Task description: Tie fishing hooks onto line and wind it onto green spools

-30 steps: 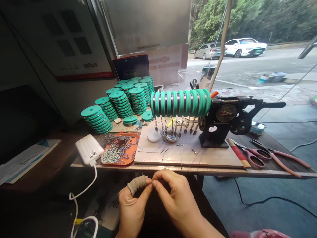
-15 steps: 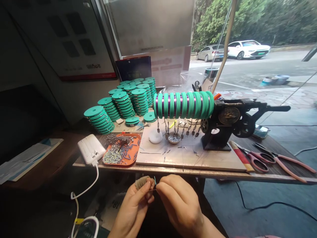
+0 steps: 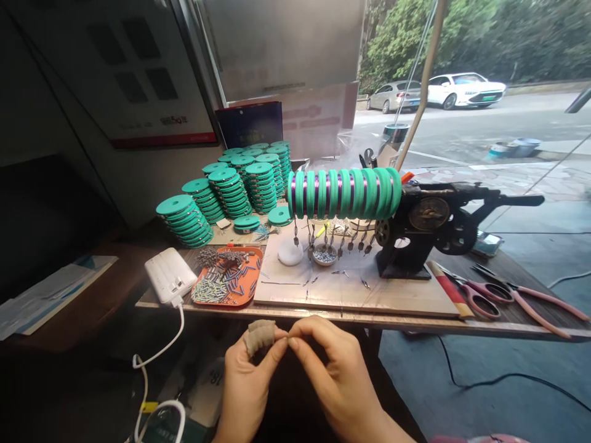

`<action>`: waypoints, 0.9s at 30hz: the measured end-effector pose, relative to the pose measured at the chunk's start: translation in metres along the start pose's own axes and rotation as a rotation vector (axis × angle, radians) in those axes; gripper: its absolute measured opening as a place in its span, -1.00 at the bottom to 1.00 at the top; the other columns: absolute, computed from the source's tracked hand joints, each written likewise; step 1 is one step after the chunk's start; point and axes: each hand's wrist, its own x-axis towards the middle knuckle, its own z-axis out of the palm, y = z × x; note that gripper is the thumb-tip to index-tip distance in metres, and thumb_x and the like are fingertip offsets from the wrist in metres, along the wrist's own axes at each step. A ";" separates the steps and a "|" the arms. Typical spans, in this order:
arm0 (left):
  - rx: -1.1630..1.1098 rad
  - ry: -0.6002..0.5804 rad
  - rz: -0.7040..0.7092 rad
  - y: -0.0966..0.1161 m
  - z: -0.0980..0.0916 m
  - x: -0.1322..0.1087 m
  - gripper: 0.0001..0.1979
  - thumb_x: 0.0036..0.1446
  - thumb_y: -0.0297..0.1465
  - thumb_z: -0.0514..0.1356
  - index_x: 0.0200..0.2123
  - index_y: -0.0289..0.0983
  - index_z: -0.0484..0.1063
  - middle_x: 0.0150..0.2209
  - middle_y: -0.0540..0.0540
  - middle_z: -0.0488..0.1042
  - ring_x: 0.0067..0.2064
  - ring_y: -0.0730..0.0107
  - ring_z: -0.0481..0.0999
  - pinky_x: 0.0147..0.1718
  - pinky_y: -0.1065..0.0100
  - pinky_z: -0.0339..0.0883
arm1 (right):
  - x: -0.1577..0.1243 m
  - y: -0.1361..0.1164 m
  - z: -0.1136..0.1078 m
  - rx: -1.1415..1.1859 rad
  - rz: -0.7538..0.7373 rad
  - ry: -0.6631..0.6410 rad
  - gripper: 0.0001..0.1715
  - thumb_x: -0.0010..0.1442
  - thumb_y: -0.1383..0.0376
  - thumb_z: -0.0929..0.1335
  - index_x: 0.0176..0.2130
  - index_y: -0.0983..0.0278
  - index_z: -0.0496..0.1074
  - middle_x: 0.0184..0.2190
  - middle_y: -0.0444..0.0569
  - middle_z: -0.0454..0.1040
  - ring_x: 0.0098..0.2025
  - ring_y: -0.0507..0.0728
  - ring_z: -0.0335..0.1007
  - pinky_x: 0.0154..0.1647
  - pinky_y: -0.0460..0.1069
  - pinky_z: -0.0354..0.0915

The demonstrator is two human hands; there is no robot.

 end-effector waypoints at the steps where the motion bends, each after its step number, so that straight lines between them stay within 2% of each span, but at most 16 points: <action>1: 0.102 0.003 0.074 -0.001 -0.001 -0.001 -0.92 -0.08 -0.37 0.27 -0.47 -0.27 0.52 -0.46 -0.05 0.48 -0.38 0.36 0.45 -0.36 0.38 0.33 | 0.001 0.000 0.000 0.011 0.047 -0.023 -0.86 0.16 0.33 0.26 -0.41 0.27 0.37 -0.49 -0.08 0.45 -0.44 0.04 0.39 -0.42 -0.13 0.30; 4: 0.317 0.045 0.269 -0.005 -0.002 -0.003 -0.93 -0.04 -0.38 0.25 -0.47 -0.23 0.54 -0.45 -0.06 0.48 -0.37 0.33 0.46 -0.36 0.35 0.36 | 0.002 0.000 0.002 0.023 0.127 -0.052 -0.82 0.16 0.28 0.25 -0.41 0.28 0.39 -0.48 -0.08 0.46 -0.43 0.05 0.38 -0.39 -0.13 0.29; 7: 0.410 0.076 0.364 -0.006 -0.004 -0.002 -0.94 -0.05 -0.39 0.25 -0.48 -0.21 0.53 -0.46 -0.07 0.50 -0.37 0.30 0.47 -0.37 0.32 0.37 | 0.002 0.001 0.002 0.020 0.147 -0.063 -0.80 0.15 0.26 0.25 -0.43 0.29 0.39 -0.49 -0.08 0.45 -0.43 0.05 0.37 -0.40 -0.12 0.28; 20: 0.526 0.104 0.481 -0.009 -0.004 -0.001 -0.94 -0.03 -0.40 0.23 -0.48 -0.21 0.52 -0.44 -0.08 0.51 -0.37 0.30 0.49 -0.39 0.31 0.39 | 0.004 0.002 0.001 0.014 0.179 -0.091 -0.78 0.15 0.25 0.25 -0.44 0.29 0.38 -0.50 -0.09 0.44 -0.44 0.05 0.35 -0.40 -0.11 0.26; 27: 0.535 0.088 0.474 -0.009 -0.004 -0.001 -0.95 -0.03 -0.41 0.24 -0.48 -0.20 0.52 -0.44 -0.08 0.51 -0.37 0.30 0.47 -0.39 0.30 0.38 | 0.004 0.001 0.001 -0.002 0.181 -0.102 -0.79 0.15 0.26 0.25 -0.46 0.29 0.37 -0.52 -0.10 0.42 -0.46 0.04 0.33 -0.42 -0.12 0.24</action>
